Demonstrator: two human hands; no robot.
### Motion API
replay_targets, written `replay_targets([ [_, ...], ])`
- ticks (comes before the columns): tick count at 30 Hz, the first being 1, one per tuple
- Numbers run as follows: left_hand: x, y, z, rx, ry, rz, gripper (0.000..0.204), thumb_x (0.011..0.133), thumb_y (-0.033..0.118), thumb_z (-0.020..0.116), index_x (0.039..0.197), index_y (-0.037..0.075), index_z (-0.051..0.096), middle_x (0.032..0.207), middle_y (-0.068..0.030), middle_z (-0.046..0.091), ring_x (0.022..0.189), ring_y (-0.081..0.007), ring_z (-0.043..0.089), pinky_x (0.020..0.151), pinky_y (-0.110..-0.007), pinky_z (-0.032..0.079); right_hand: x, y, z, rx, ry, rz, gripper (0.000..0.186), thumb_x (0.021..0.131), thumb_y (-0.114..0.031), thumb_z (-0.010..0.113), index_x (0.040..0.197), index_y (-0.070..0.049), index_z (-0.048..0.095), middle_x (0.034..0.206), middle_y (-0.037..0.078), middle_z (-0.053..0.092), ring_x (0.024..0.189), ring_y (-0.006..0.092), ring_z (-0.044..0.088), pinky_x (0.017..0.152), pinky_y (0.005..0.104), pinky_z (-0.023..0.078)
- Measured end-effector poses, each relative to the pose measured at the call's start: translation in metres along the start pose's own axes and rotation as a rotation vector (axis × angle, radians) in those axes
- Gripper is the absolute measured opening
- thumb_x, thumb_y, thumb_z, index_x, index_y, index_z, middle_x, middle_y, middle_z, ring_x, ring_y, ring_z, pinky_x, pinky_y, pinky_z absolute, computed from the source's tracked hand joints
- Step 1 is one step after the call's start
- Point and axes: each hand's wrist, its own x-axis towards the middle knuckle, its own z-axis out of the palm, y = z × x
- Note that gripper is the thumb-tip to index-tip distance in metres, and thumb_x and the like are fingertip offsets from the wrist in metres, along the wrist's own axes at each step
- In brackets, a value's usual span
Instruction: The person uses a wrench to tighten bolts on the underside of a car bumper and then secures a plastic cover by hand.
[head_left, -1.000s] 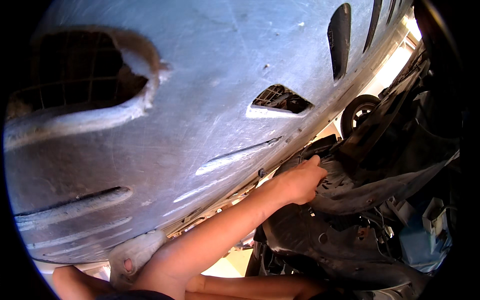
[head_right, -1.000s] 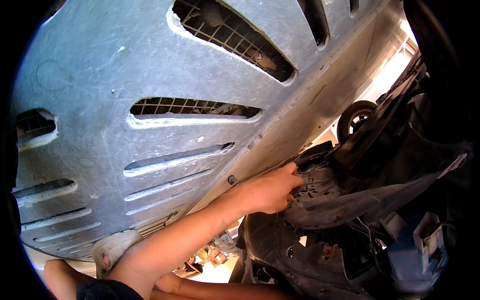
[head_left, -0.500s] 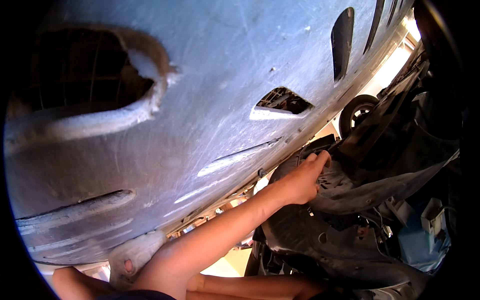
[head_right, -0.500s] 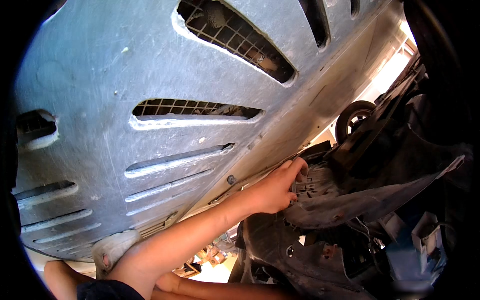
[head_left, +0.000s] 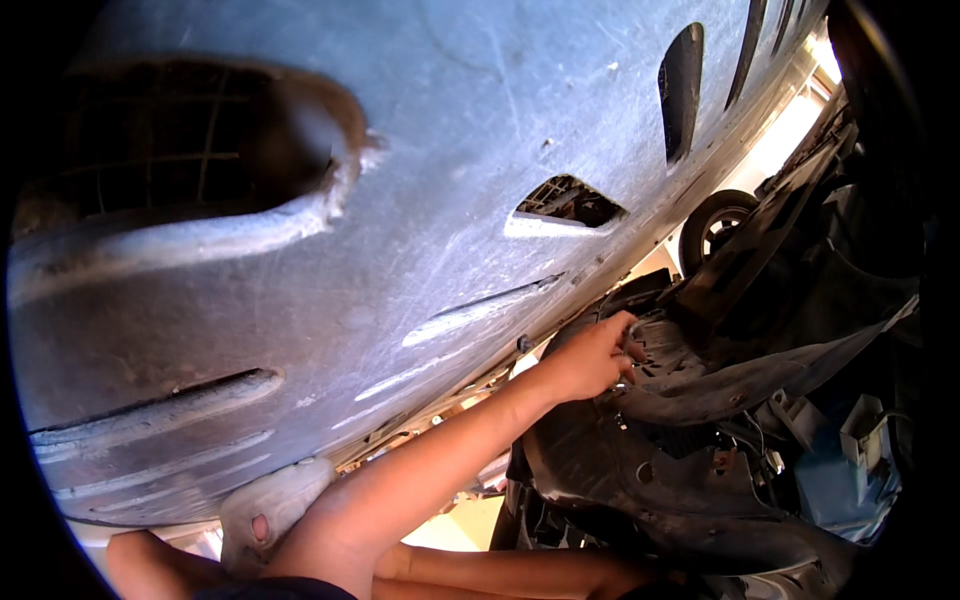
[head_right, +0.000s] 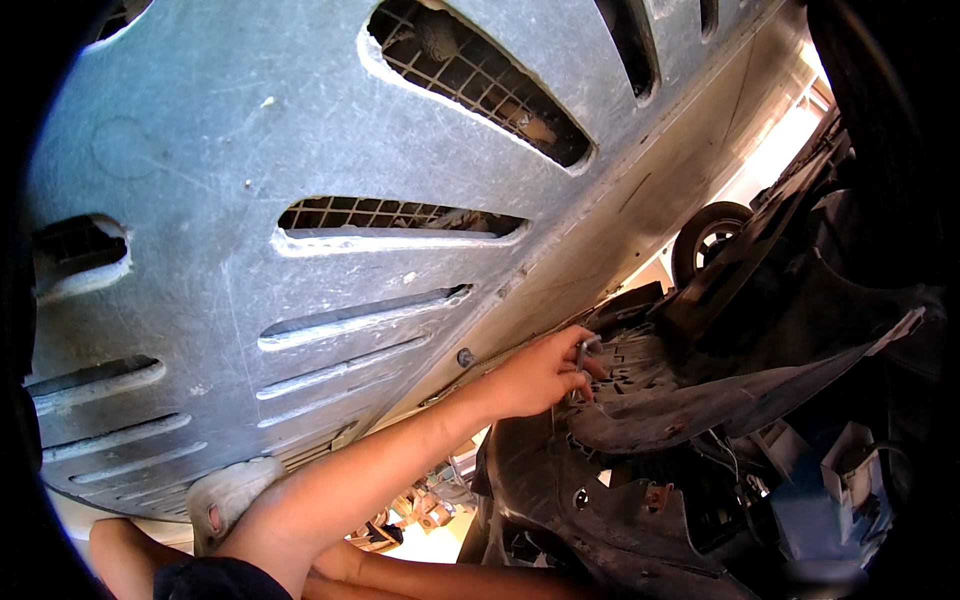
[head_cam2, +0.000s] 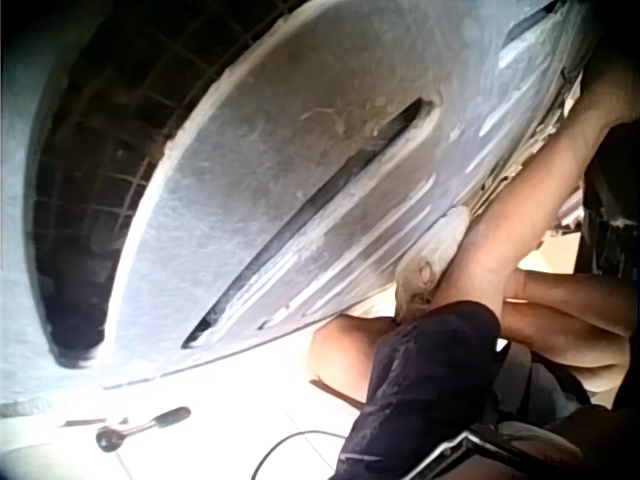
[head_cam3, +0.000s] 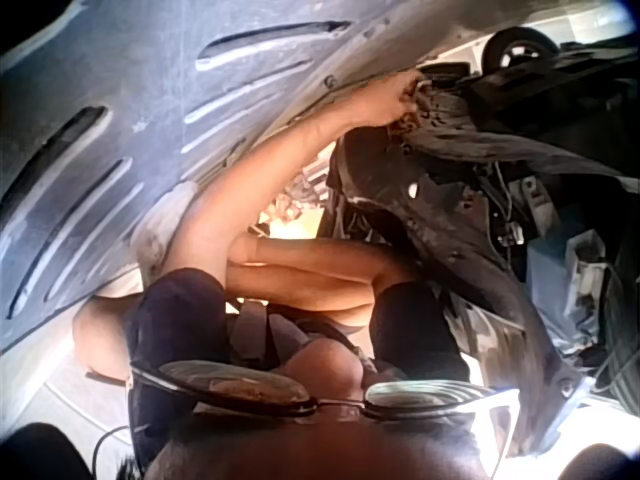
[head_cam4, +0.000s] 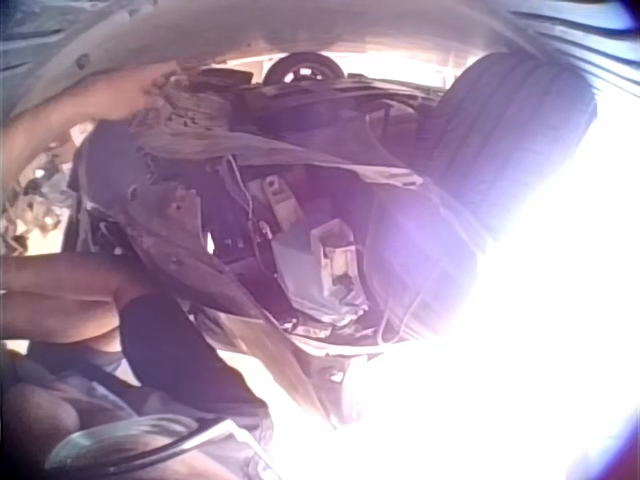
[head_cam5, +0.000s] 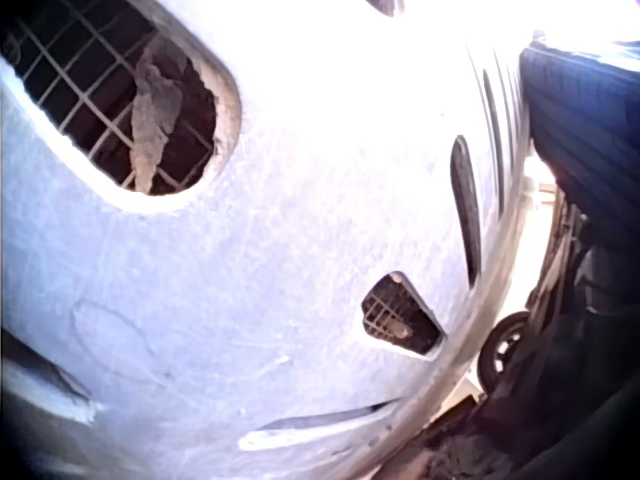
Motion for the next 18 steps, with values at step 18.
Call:
replay_targets([
  [18, 0.003, 0.000, -0.004, 0.154, 0.051, 0.010, 0.012, 0.081, 0.007, 0.070, 0.090, -0.001, 0.066, 0.081, -0.0143, 0.070, 0.074, -0.0236, 0.067, 0.069, -0.036, 0.050, -0.008, -0.007, -0.004, -0.037, 0.011, -0.009, 0.029, 0.093, -0.019, 0.050, 0.113, -0.002, 0.061, 0.109, 0.016, 0.065, 0.099, 0.0271, 0.065, 0.083, 0.0383, 0.052],
])
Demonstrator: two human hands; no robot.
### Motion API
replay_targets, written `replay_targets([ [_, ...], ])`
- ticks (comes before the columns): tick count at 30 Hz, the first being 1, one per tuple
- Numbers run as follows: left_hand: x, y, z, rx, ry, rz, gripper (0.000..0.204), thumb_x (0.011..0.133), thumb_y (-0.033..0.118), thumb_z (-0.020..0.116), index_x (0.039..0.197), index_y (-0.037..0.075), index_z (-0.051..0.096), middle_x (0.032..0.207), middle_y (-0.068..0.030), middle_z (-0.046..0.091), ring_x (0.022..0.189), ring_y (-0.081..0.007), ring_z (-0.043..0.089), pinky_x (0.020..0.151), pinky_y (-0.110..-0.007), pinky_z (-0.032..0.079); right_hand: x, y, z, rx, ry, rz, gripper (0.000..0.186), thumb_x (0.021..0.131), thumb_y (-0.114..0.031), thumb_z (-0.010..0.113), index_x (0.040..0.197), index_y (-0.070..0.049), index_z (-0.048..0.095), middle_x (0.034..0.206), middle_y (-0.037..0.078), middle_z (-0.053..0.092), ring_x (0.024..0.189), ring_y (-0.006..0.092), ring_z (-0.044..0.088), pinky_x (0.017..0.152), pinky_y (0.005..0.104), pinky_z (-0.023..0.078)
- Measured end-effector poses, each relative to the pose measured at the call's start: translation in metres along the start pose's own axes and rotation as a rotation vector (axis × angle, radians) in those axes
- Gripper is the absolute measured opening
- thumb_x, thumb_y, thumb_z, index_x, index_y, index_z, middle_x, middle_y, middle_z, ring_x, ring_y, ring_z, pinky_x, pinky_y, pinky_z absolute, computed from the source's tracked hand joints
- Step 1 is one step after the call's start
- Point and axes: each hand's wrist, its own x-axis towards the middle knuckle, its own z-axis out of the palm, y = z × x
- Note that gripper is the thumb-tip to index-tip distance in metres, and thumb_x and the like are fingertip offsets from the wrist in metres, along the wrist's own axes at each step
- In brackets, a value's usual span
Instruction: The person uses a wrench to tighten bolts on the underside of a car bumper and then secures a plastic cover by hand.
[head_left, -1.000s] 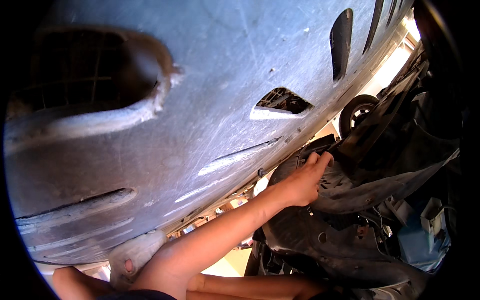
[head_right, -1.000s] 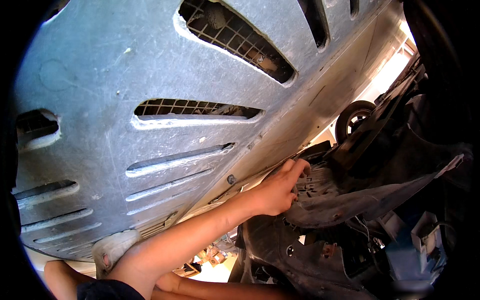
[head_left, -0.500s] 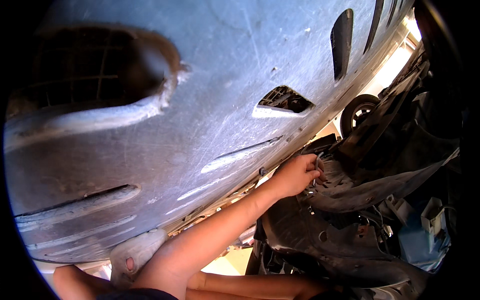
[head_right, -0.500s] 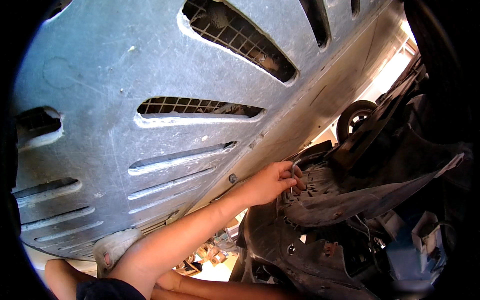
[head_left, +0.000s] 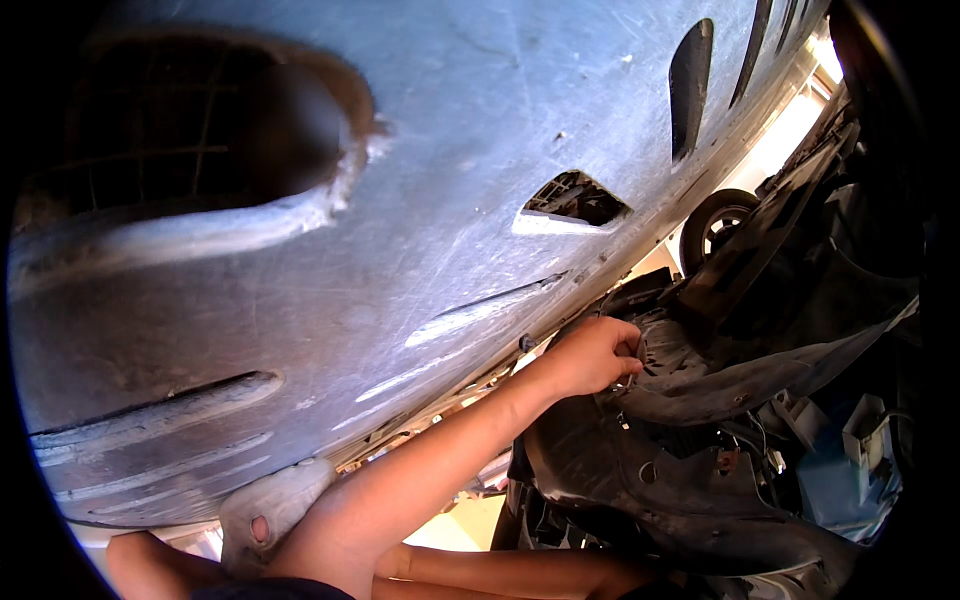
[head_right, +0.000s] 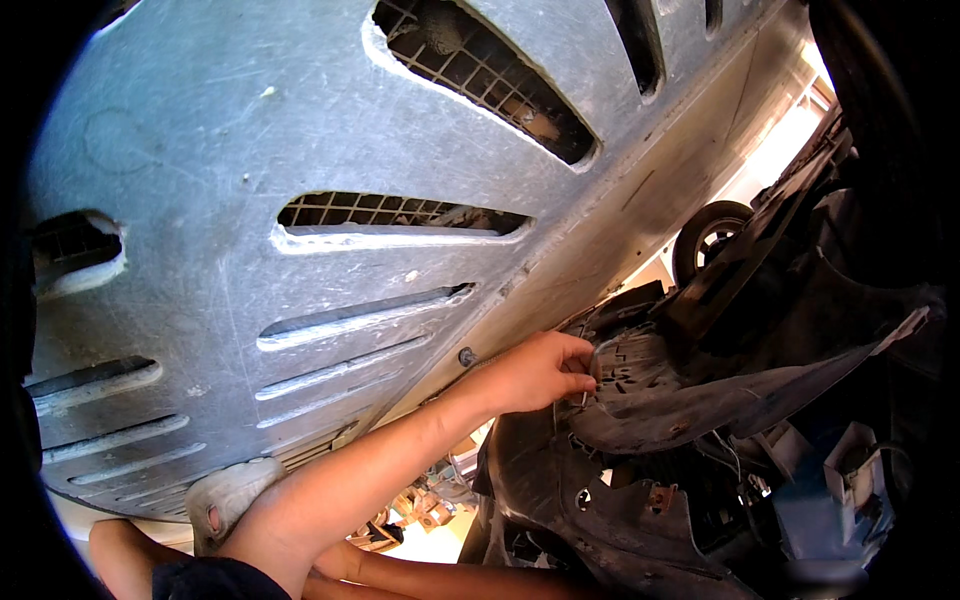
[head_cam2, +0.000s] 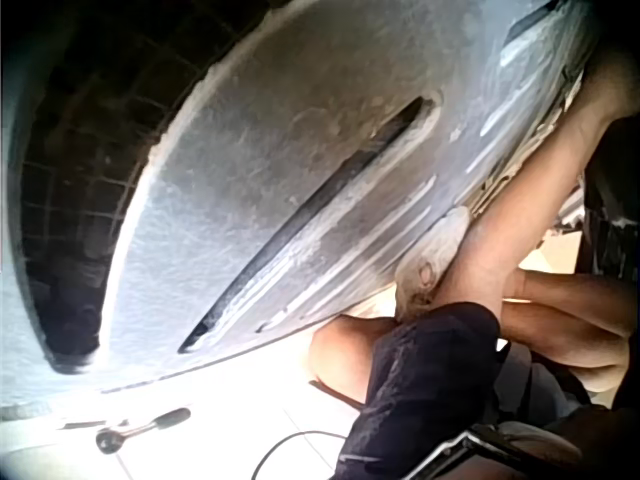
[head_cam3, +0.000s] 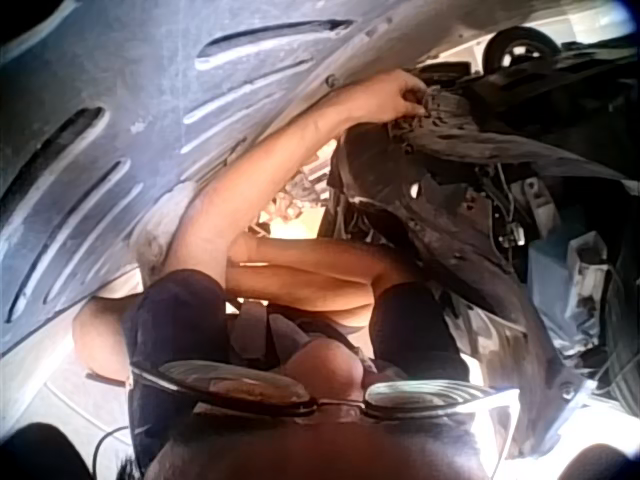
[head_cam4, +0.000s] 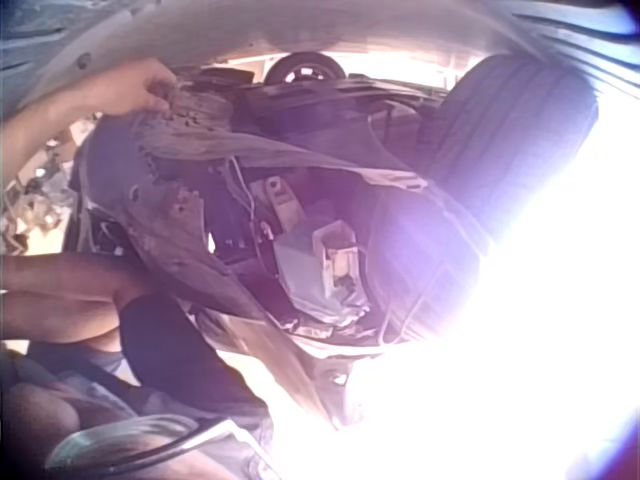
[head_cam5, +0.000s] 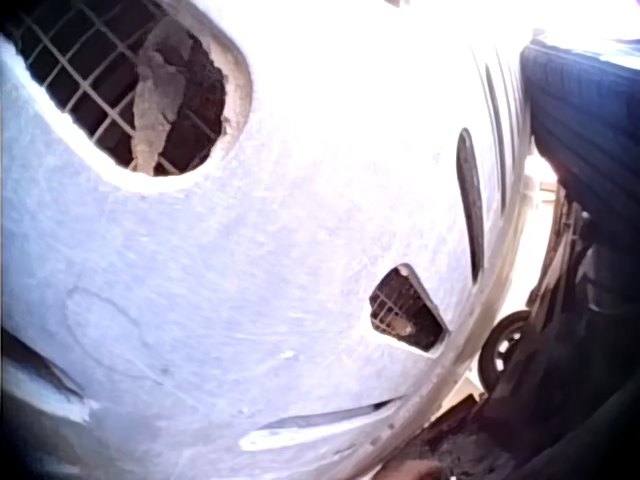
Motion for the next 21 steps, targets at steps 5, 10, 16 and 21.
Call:
replay_targets([
  [5, -0.001, 0.004, -0.001, 0.002, -0.020, -0.011, 0.011, 0.081, 0.007, 0.069, 0.087, -0.002, 0.065, 0.081, -0.0144, 0.070, 0.074, -0.0229, 0.067, 0.069, -0.035, 0.050, -0.002, -0.002, -0.001, -0.012, 0.005, 0.007, 0.029, 0.093, -0.019, 0.050, 0.113, -0.002, 0.062, 0.109, 0.017, 0.066, 0.099, 0.0275, 0.065, 0.082, 0.0386, 0.052],
  [10, -0.008, 0.003, 0.002, 0.002, -0.034, -0.025, 0.013, 0.087, 0.009, 0.066, 0.095, -0.001, 0.066, 0.084, -0.0080, 0.070, 0.079, -0.0127, 0.061, 0.072, -0.030, 0.048, 0.000, 0.002, 0.000, -0.020, 0.003, 0.007, 0.029, 0.093, -0.019, 0.050, 0.113, -0.002, 0.062, 0.109, 0.017, 0.066, 0.099, 0.0279, 0.065, 0.082, 0.0389, 0.052],
  [16, -0.009, -0.005, 0.011, -0.120, -0.049, -0.060, 0.015, 0.089, 0.011, 0.065, 0.099, -0.001, 0.067, 0.086, -0.0053, 0.069, 0.080, -0.0089, 0.059, 0.073, -0.027, 0.048, 0.000, -0.004, 0.000, -0.026, 0.012, 0.000, 0.029, 0.093, -0.018, 0.049, 0.112, -0.002, 0.062, 0.109, 0.018, 0.066, 0.099, 0.0284, 0.065, 0.082, 0.0392, 0.052],
  [21, -0.010, -0.022, 0.027, -0.144, 0.105, 0.006, 0.015, 0.090, 0.012, 0.064, 0.094, -0.002, 0.062, 0.084, -0.0071, 0.068, 0.078, -0.0112, 0.060, 0.070, -0.029, 0.047, 0.001, -0.003, 0.004, -0.035, 0.015, -0.002, 0.029, 0.093, -0.018, 0.049, 0.112, -0.002, 0.063, 0.109, 0.018, 0.066, 0.098, 0.0288, 0.065, 0.082, 0.0395, 0.052],
])
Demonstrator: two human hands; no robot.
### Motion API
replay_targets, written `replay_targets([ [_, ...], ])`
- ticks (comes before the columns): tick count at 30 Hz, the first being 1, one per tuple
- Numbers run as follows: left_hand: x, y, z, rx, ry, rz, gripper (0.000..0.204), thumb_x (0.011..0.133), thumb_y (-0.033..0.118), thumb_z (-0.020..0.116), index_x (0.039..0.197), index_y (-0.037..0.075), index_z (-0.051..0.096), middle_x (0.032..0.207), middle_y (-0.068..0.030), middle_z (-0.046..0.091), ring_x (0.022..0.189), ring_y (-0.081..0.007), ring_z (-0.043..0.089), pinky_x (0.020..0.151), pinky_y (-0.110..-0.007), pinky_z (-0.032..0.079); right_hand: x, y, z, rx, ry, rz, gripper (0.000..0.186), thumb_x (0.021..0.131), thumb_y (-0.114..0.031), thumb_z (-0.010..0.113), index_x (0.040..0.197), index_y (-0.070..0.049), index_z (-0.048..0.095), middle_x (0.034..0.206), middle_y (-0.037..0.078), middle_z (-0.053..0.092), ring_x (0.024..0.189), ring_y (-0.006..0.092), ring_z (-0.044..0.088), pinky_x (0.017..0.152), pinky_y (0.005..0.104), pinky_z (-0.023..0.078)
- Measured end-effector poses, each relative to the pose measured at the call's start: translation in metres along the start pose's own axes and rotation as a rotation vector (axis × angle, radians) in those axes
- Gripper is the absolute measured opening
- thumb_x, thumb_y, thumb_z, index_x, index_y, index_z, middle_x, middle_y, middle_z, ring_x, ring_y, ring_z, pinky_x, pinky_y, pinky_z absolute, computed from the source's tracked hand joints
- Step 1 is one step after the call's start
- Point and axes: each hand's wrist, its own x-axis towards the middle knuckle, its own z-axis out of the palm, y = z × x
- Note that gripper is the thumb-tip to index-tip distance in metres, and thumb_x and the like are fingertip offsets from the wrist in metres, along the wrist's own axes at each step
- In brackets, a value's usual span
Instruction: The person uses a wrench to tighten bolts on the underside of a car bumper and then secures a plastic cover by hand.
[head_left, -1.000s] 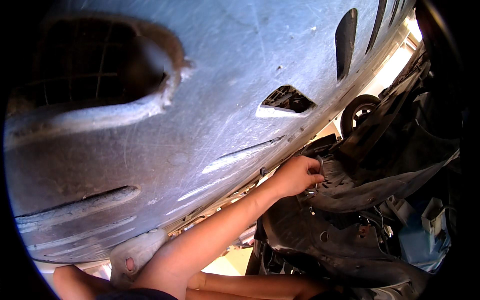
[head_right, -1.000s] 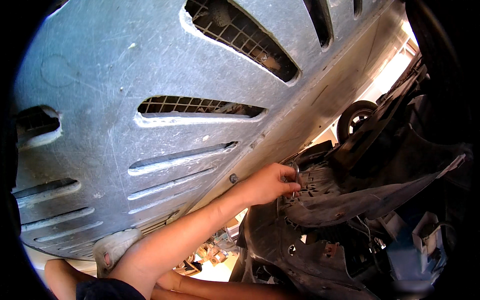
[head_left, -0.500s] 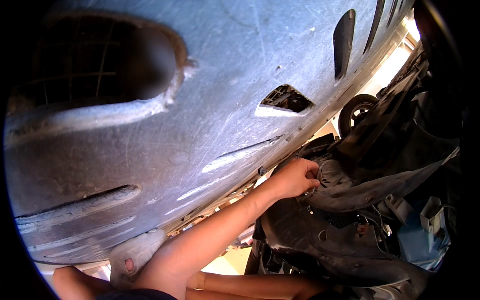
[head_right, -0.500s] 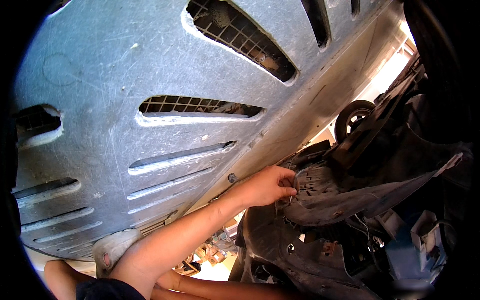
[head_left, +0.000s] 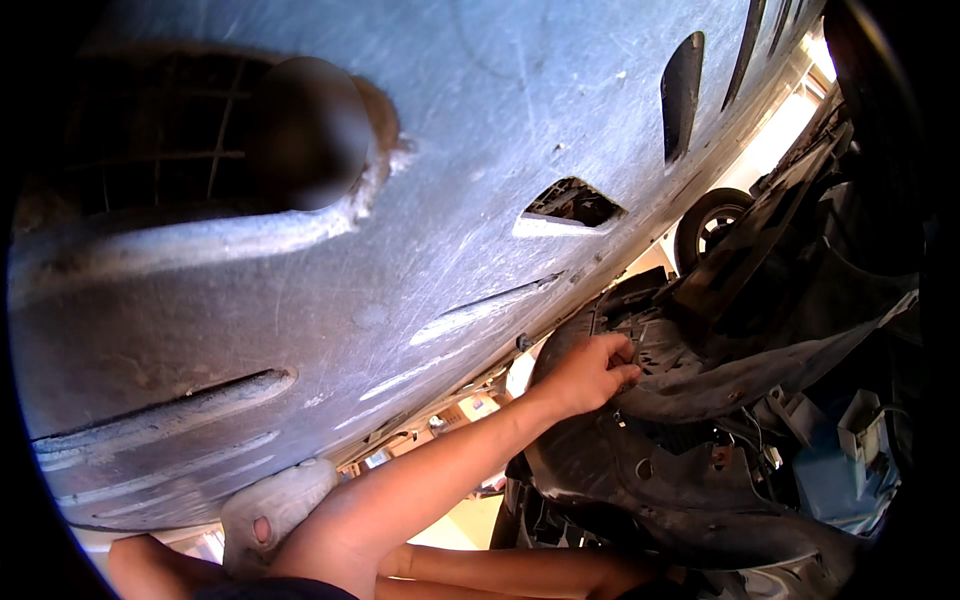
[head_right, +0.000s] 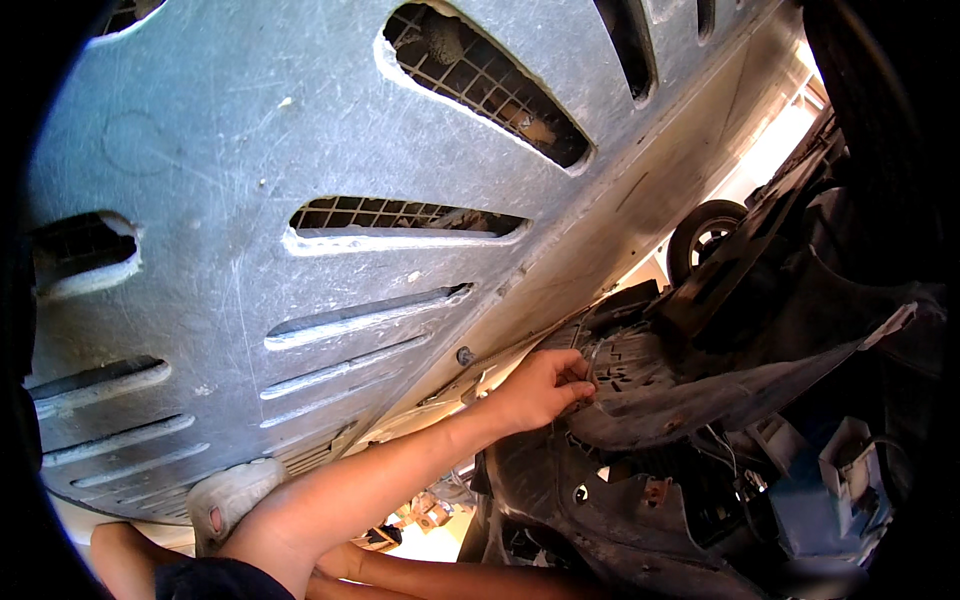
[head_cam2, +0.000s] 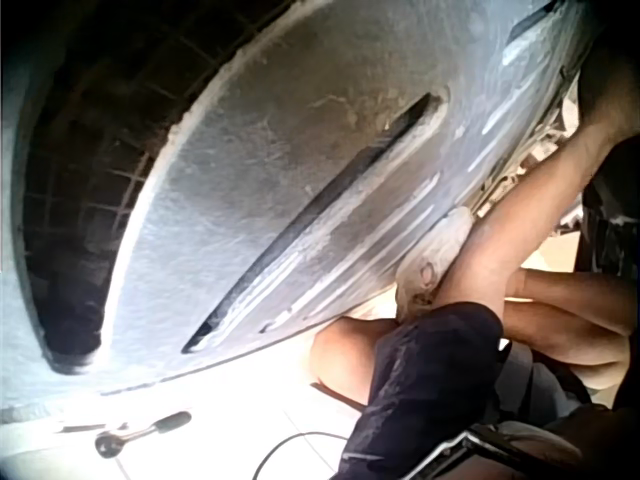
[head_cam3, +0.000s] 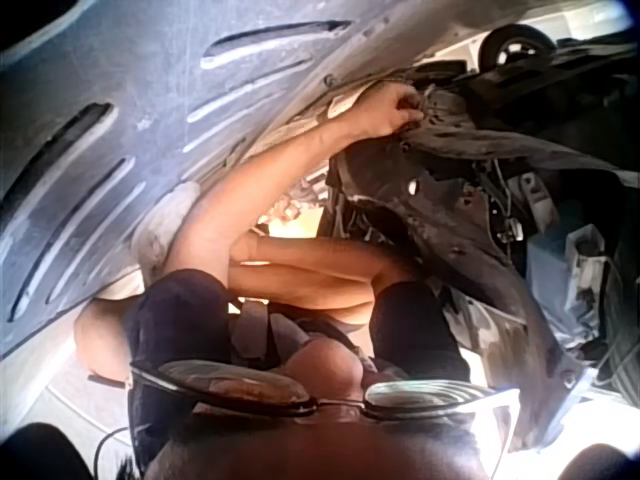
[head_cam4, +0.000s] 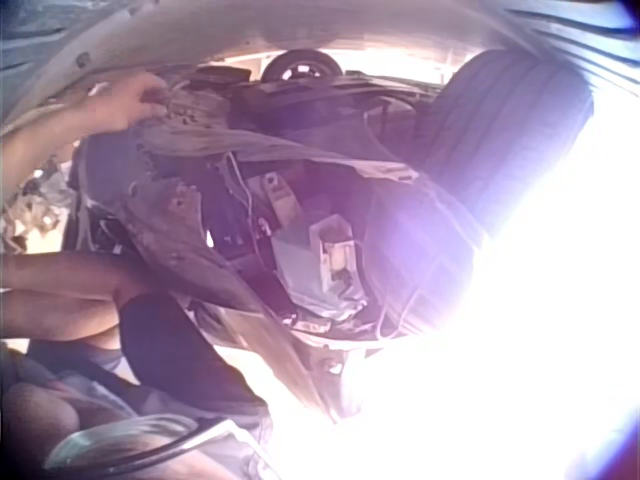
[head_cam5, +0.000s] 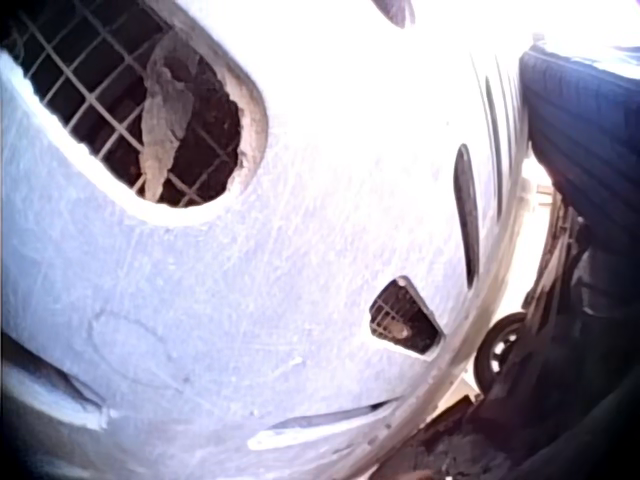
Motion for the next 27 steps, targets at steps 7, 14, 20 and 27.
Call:
replay_targets([
  [7, -0.007, 0.008, 0.007, 0.126, 0.102, 0.048, 0.021, 0.088, 0.016, 0.067, 0.084, -0.001, 0.055, 0.078, -0.0085, 0.064, 0.071, -0.0136, 0.056, 0.065, -0.031, 0.045, -0.004, -0.002, 0.001, -0.048, 0.028, -0.024, 0.029, 0.093, -0.018, 0.048, 0.112, -0.002, 0.063, 0.109, 0.019, 0.066, 0.098, 0.0294, 0.066, 0.081, 0.0399, 0.053],
  [14, -0.010, 0.007, 0.006, 0.084, 0.122, 0.025, 0.024, 0.085, 0.019, 0.073, 0.087, -0.001, 0.060, 0.078, -0.0072, 0.065, 0.069, -0.0119, 0.056, 0.064, -0.028, 0.046, -0.010, -0.011, 0.008, -0.168, 0.068, -0.050, 0.030, 0.093, -0.018, 0.048, 0.111, -0.002, 0.064, 0.109, 0.020, 0.066, 0.098, 0.0299, 0.066, 0.081, 0.0403, 0.053],
  [20, 0.003, -0.013, -0.013, -0.165, 0.086, 0.048, 0.019, 0.090, 0.011, 0.066, 0.101, -0.004, 0.063, 0.086, -0.0053, 0.067, 0.075, -0.0091, 0.060, 0.069, -0.025, 0.049, -0.029, -0.074, -0.009, -0.955, 0.171, 0.082, 0.030, 0.093, -0.018, 0.048, 0.111, -0.002, 0.064, 0.109, 0.020, 0.067, 0.098, 0.0304, 0.066, 0.081, 0.0407, 0.053],
  [27, -0.001, -0.012, -0.022, 0.169, 0.219, 0.061, 0.023, 0.083, 0.014, 0.072, 0.100, -0.001, 0.069, 0.094, -0.0102, 0.071, 0.084, -0.0153, 0.063, 0.076, -0.033, 0.050, -0.078, -0.243, -0.024, -1.839, 0.681, 0.666, 0.027, 0.072, -0.012, 0.067, 0.096, -0.002, 0.071, 0.092, 0.019, 0.069, 0.099, 0.0366, 0.065, 0.073, 0.0446, 0.055],
])
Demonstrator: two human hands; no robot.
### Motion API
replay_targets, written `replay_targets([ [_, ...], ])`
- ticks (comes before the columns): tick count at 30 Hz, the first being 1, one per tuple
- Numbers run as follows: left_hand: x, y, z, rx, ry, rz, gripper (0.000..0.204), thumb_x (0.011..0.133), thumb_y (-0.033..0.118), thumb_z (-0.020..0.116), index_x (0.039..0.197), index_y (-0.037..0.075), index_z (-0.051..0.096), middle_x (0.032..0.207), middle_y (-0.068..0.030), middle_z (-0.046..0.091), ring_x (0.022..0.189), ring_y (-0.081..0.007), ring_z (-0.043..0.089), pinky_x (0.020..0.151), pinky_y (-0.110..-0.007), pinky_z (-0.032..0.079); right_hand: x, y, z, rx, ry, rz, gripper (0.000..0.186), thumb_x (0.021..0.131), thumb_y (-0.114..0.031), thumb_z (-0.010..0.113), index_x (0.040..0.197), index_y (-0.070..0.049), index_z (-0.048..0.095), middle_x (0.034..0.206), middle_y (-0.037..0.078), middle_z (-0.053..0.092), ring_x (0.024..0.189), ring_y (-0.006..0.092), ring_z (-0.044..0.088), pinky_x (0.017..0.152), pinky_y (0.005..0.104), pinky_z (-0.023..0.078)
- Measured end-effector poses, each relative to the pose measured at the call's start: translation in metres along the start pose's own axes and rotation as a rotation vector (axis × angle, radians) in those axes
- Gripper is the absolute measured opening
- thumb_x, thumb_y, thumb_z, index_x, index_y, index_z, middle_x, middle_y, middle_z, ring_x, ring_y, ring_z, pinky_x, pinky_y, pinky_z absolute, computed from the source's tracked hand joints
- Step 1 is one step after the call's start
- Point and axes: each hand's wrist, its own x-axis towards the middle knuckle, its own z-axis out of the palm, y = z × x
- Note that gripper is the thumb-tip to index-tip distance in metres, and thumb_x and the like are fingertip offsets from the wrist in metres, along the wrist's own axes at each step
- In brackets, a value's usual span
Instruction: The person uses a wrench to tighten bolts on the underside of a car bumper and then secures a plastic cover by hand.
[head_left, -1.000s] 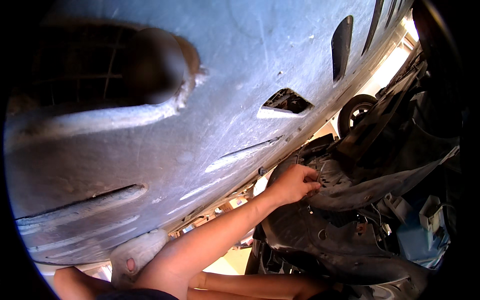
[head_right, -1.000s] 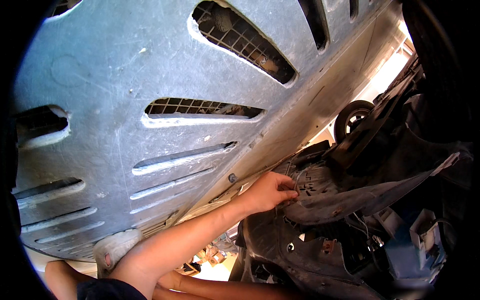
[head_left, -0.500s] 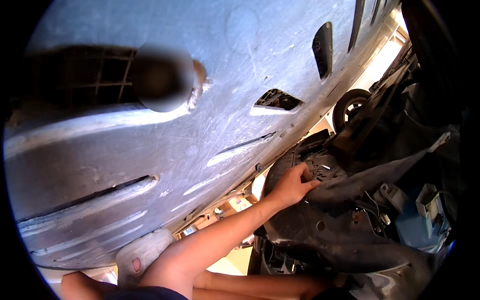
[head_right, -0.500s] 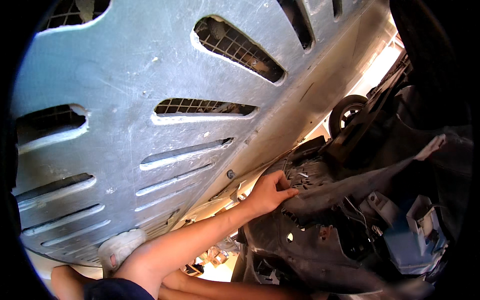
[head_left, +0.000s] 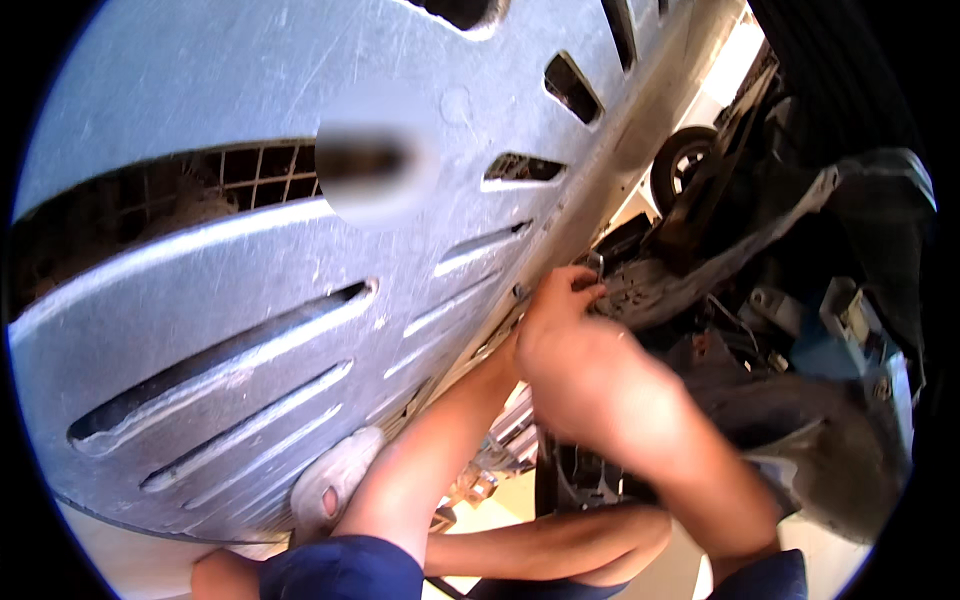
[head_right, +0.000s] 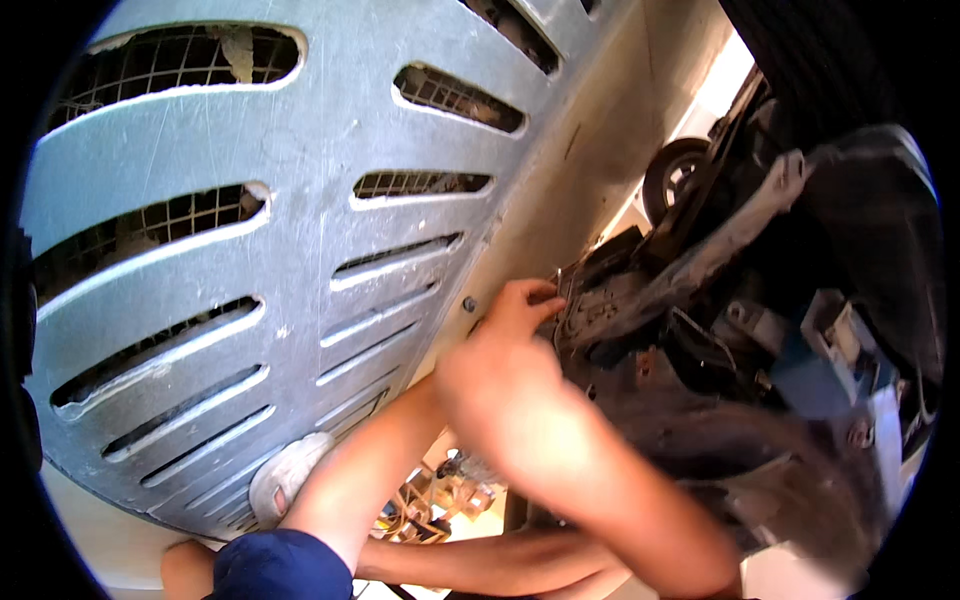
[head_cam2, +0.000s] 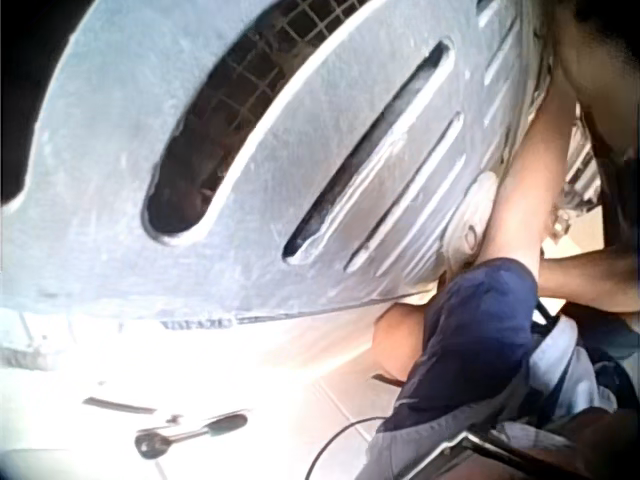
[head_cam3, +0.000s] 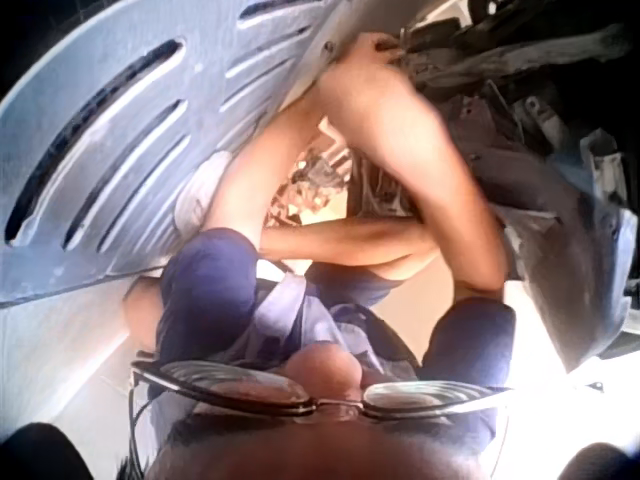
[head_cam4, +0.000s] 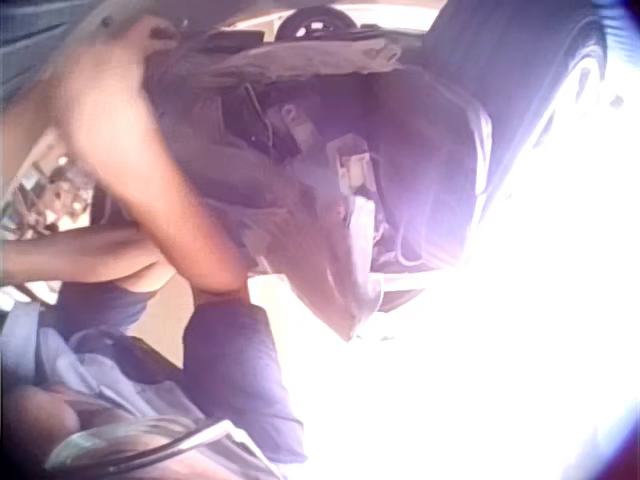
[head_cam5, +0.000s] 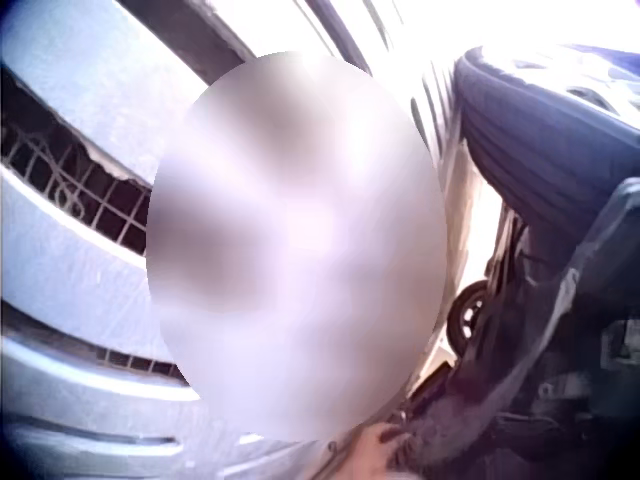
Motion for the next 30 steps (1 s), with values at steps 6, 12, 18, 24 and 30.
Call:
replay_targets([
  [6, -0.005, 0.016, 0.005, -0.284, -0.009, 0.138, 0.022, 0.083, 0.014, 0.072, 0.097, -0.003, 0.069, 0.088, -0.0107, 0.071, 0.081, -0.0125, 0.063, 0.074, -0.032, 0.050, 0.057, 0.040, -0.053, -0.280, -0.300, 0.414, 0.037, 0.080, -0.026, 0.070, 0.116, -0.019, 0.070, 0.125, 0.006, 0.063, 0.128, 0.0330, 0.047, 0.102, 0.0477, 0.039],
  [12, 0.005, -0.004, 0.010, -0.300, -0.184, -0.021, 0.019, 0.084, 0.012, 0.073, 0.095, -0.003, 0.068, 0.084, -0.0055, 0.069, 0.075, -0.0110, 0.061, 0.069, -0.026, 0.048, 0.070, 0.153, -0.003, -0.224, -0.471, 0.740, 0.032, 0.086, -0.027, 0.060, 0.114, -0.014, 0.070, 0.119, 0.009, 0.066, 0.107, 0.0326, 0.063, 0.085, 0.0485, 0.050],
  [18, -0.001, 0.002, 0.011, -0.131, -0.142, 0.022, 0.013, 0.083, 0.004, 0.069, 0.094, -0.003, 0.068, 0.086, -0.0080, 0.070, 0.079, -0.0136, 0.063, 0.073, -0.029, 0.049, 0.080, 0.096, -0.021, 0.261, -0.284, 0.725, 0.047, 0.097, -0.044, 0.043, 0.123, -0.010, 0.064, 0.131, 0.016, 0.057, 0.122, 0.0364, 0.052, 0.102, 0.0419, 0.041],
  [24, 0.000, -0.001, 0.019, -0.193, -0.188, -0.010, 0.014, 0.083, 0.000, 0.066, 0.097, -0.004, 0.066, 0.087, -0.0079, 0.069, 0.077, -0.0119, 0.062, 0.070, -0.028, 0.050, 0.088, 0.126, 0.013, 0.266, -0.190, 0.702, 0.050, 0.092, -0.046, 0.050, 0.090, -0.002, 0.072, 0.079, 0.017, 0.069, 0.070, 0.0320, 0.067, 0.067, 0.0417, 0.051],
  [30, -0.001, 0.009, 0.015, -0.142, -0.177, 0.037, 0.017, 0.084, 0.007, 0.071, 0.096, -0.004, 0.066, 0.085, -0.0070, 0.069, 0.075, -0.0103, 0.061, 0.068, -0.028, 0.049, 0.088, 0.120, -0.004, 0.277, -0.310, 0.700, 0.034, 0.083, -0.021, 0.056, 0.110, -0.005, 0.069, 0.105, 0.018, 0.068, 0.090, 0.0329, 0.068, 0.079, 0.0407, 0.053],
])
